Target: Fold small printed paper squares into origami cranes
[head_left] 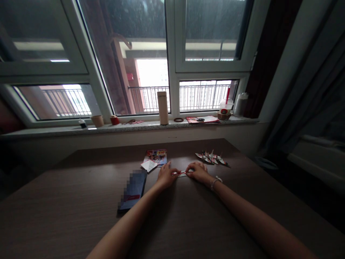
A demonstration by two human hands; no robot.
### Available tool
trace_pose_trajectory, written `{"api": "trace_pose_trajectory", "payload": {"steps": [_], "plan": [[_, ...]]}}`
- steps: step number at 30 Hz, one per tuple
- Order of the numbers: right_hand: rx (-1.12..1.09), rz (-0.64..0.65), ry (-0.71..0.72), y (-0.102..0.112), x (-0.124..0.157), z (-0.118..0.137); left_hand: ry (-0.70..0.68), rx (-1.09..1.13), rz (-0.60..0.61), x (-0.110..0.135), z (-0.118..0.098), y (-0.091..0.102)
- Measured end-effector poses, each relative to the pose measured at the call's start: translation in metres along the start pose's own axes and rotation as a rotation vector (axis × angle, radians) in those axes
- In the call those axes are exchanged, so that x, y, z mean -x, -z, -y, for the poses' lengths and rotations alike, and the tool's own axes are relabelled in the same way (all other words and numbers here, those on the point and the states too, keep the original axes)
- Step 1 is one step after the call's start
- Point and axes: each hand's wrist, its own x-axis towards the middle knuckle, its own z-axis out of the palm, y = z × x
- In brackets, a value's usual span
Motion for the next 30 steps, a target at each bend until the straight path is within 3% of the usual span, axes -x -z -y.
{"api": "trace_pose_trajectory", "payload": {"steps": [7, 16, 30], "plan": [[-0.021, 0.013, 0.018, -0.001, 0.001, -0.003, 0.000, -0.017, -0.045, 0.006, -0.009, 0.000], [0.000, -0.065, 0.017, -0.001, 0.008, 0.006, -0.029, -0.026, -0.160, 0.006, -0.011, -0.009], [-0.062, -0.049, -0.095, -0.004, 0.001, 0.009, 0.006, -0.006, -0.047, 0.003, -0.009, -0.002]]}}
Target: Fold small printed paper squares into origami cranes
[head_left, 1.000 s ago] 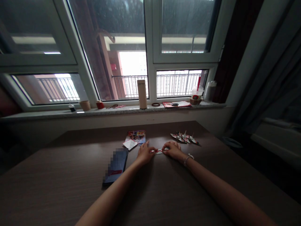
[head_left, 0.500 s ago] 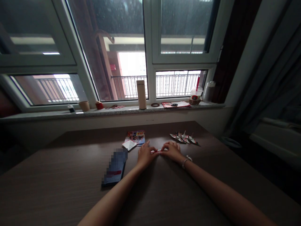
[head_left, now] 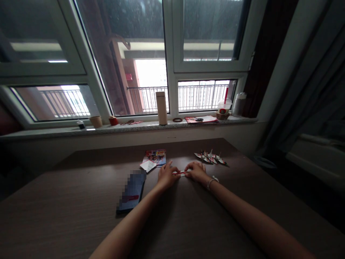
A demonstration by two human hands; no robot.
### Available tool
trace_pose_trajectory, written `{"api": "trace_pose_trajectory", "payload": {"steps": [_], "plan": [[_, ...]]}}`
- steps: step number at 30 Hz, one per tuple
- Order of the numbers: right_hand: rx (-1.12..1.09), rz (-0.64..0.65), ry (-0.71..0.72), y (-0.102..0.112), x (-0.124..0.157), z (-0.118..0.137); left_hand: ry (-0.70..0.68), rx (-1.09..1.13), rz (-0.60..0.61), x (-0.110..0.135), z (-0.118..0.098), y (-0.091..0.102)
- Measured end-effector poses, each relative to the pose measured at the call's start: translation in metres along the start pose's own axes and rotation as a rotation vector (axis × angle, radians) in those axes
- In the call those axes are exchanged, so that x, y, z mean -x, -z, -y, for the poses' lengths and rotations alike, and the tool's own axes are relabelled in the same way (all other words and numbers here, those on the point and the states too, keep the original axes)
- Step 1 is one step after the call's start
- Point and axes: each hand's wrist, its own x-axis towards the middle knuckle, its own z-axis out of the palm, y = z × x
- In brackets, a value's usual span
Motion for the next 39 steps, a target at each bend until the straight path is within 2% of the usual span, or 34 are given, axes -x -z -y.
{"api": "trace_pose_trajectory", "payload": {"steps": [11, 22, 28, 34, 39], "plan": [[0.004, 0.001, 0.008, 0.004, -0.004, -0.004, -0.009, 0.017, 0.071, -0.004, 0.007, 0.001], [0.017, 0.024, 0.125, 0.002, -0.003, -0.015, -0.045, 0.005, 0.012, 0.002, 0.010, -0.004], [0.046, 0.004, 0.136, 0.002, 0.002, -0.012, -0.043, -0.007, -0.086, 0.007, 0.002, -0.006], [0.073, -0.012, 0.106, 0.000, 0.002, -0.006, -0.025, -0.014, -0.119, 0.006, -0.003, -0.009], [0.063, 0.004, 0.027, -0.001, -0.001, -0.001, -0.002, -0.005, -0.085, 0.003, -0.004, -0.005]]}}
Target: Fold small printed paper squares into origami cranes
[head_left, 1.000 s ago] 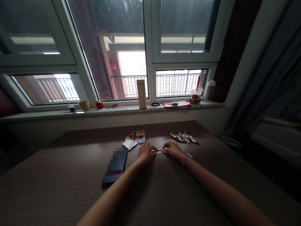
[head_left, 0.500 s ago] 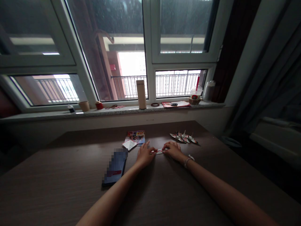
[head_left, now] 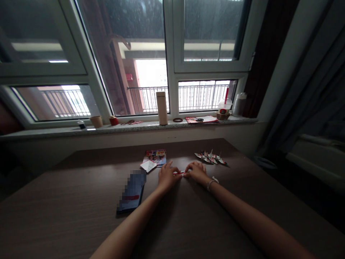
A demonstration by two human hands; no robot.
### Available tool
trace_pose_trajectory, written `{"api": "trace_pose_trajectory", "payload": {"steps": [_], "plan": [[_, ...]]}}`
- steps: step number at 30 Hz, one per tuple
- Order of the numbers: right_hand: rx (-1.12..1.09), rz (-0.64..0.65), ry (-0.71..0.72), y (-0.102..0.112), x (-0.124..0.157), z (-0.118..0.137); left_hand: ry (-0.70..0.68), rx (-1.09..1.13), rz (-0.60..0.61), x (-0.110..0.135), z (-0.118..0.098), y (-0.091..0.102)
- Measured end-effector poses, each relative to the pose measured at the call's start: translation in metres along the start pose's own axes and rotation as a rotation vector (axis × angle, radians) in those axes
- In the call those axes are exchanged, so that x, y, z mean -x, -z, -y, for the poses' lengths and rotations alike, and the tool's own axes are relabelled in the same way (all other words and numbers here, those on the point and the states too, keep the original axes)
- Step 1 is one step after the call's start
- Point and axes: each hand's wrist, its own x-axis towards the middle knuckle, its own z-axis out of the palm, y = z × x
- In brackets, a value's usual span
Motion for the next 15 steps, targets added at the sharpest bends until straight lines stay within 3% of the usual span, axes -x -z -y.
{"api": "trace_pose_trajectory", "payload": {"steps": [7, 15], "plan": [[-0.049, -0.002, -0.022, 0.003, 0.000, -0.001, 0.005, -0.005, 0.164, -0.003, 0.004, 0.016], [-0.043, -0.012, -0.018, 0.005, -0.003, -0.005, -0.054, 0.027, 0.163, -0.007, 0.017, 0.007]]}}
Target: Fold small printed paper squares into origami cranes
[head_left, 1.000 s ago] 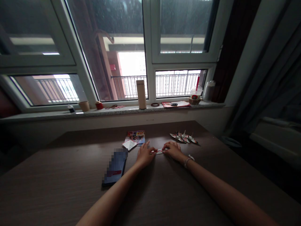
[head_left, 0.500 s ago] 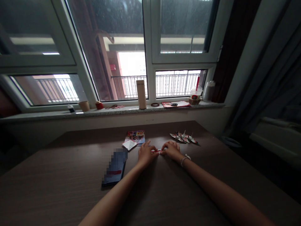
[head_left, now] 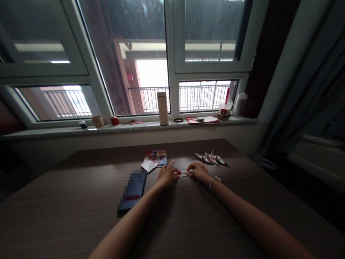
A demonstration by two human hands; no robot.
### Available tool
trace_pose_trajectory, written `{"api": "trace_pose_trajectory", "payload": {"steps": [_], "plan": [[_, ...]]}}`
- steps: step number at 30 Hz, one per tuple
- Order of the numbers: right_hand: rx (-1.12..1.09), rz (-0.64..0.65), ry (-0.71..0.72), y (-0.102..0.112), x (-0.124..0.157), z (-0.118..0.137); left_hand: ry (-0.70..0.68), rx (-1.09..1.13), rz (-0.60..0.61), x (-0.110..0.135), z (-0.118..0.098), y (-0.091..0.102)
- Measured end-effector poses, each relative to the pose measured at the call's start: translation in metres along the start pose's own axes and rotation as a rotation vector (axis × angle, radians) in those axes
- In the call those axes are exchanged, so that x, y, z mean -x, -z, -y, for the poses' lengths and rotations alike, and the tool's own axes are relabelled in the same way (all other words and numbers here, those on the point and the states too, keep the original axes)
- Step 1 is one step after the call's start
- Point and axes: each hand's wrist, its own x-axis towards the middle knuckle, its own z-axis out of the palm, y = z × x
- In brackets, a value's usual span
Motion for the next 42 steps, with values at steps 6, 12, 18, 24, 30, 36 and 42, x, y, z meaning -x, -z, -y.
{"api": "trace_pose_trajectory", "payload": {"steps": [6, 12, 18, 24, 30, 36, 42], "plan": [[0.025, -0.011, 0.046, -0.002, -0.003, -0.006, -0.008, -0.020, 0.008, -0.001, 0.004, -0.003], [0.010, -0.003, 0.040, -0.002, -0.003, -0.008, -0.045, -0.044, -0.009, 0.005, 0.003, -0.004], [-0.002, 0.003, 0.149, -0.002, 0.003, -0.014, -0.064, -0.040, -0.075, 0.013, 0.000, -0.007], [0.010, -0.032, 0.236, -0.004, 0.012, -0.011, -0.095, -0.006, -0.154, 0.013, 0.004, -0.012], [-0.009, -0.044, 0.268, -0.002, 0.015, -0.009, -0.106, 0.017, -0.212, 0.012, 0.003, -0.012], [-0.025, -0.056, 0.284, 0.000, 0.017, -0.008, -0.125, -0.008, -0.240, 0.013, 0.002, -0.011], [-0.098, -0.069, 0.390, -0.001, 0.014, -0.012, -0.130, -0.028, -0.286, 0.015, -0.001, -0.009]]}}
